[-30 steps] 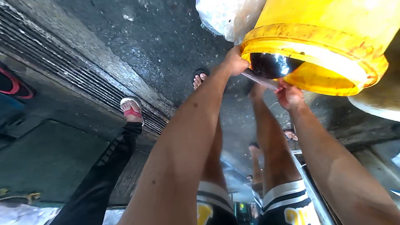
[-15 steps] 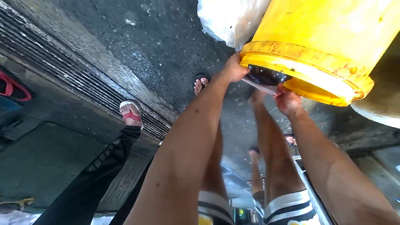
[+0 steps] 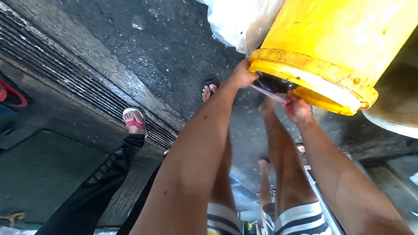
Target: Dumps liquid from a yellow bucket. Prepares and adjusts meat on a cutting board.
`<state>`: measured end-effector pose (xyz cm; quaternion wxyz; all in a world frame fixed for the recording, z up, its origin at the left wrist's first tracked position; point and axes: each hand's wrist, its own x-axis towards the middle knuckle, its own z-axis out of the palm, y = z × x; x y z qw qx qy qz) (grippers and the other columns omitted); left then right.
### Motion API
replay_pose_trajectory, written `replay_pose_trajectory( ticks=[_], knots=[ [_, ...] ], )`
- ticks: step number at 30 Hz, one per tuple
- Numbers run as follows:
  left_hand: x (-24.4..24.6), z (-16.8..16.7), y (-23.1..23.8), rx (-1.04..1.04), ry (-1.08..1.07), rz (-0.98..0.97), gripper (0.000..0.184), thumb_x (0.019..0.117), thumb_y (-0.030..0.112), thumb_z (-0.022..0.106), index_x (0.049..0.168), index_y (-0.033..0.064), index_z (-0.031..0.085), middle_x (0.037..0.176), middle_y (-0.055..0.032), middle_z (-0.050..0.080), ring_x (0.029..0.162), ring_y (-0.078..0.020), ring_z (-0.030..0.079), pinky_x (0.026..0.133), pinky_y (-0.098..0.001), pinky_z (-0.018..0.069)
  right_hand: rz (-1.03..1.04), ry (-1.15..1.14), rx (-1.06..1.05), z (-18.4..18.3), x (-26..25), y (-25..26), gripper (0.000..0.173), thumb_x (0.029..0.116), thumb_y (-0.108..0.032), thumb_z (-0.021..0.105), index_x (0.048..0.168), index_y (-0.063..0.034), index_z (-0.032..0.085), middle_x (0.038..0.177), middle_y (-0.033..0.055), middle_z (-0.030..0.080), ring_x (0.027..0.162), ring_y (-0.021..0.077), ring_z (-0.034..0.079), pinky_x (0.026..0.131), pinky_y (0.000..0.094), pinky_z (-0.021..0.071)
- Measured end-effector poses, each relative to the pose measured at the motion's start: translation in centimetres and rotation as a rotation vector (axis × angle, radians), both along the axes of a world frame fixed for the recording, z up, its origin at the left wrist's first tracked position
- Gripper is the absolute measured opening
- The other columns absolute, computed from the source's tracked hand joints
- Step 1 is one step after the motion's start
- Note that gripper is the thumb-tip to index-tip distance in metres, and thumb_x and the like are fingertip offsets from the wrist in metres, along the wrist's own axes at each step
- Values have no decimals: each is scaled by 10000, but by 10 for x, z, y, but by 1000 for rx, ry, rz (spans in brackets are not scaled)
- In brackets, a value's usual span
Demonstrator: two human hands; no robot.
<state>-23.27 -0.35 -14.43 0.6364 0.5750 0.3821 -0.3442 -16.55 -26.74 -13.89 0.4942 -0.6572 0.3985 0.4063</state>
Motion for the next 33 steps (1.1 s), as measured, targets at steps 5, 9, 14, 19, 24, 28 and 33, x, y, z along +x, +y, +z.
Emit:
replay_pose_trajectory(
  ticks=[5, 9, 14, 19, 24, 28, 33],
  knots=[
    [4, 0, -2, -14, 35, 38, 532, 865, 77, 769, 1352, 29, 561, 1263, -165, 661, 1175, -243, 646, 1027, -451, 518, -8, 38, -57, 16, 12, 5, 49, 1030, -123, 588, 985, -107, 580, 683, -12, 542, 550, 106, 539, 595, 290, 559],
    [17, 20, -1, -18, 50, 52, 487, 861, 78, 764, 1313, 35, 586, 1212, -165, 671, 1109, -252, 661, 977, -467, 533, -5, 59, -92, 34, 31, 11, 119, 1049, -180, 552, 940, -130, 552, 606, -31, 472, 490, 99, 485, 544, 282, 523],
    [31, 43, -13, -8, 15, 168, 548, 816, 53, 758, 1337, 41, 592, 1207, -194, 677, 1113, -308, 660, 954, -539, 533, 43, 66, -134, 49, 57, 7, 185, 1058, -282, 572, 957, -130, 540, 569, -34, 451, 452, 91, 464, 496, 268, 505],
    [50, 69, -39, 12, 40, 325, 658, 846, 130, 747, 1458, 109, 507, 1258, -191, 671, 1163, -344, 652, 956, -597, 538, 85, 53, -126, 71, 80, 10, 257, 1091, -329, 482, 905, -155, 510, 533, -63, 411, 420, 66, 412, 462, 241, 462],
    [92, 109, -61, -23, 89, 460, 622, 886, 223, 743, 1440, 115, 483, 1144, -203, 695, 1058, -366, 687, 873, -604, 564, 190, 29, -152, 89, 117, 7, 386, 1084, -432, 442, 779, -203, 500, 490, -93, 377, 387, 34, 363, 417, 212, 393],
    [118, 128, -66, -89, 83, 595, 553, 903, 270, 727, 1396, 106, 539, 1136, -198, 703, 1073, -345, 688, 910, -576, 556, 276, 19, -126, 104, 149, 6, 435, 1089, -448, 397, 741, -215, 517, 475, -103, 383, 371, 15, 346, 389, 192, 342],
    [138, 134, -70, -112, 29, 676, 604, 875, 359, 762, 1396, 124, 566, 1205, -179, 693, 1118, -323, 674, 939, -561, 549, 267, -30, -119, 119, 184, 20, 371, 1081, -381, 438, 772, -199, 531, 492, -94, 411, 375, 11, 364, 378, 176, 349]
  ],
)
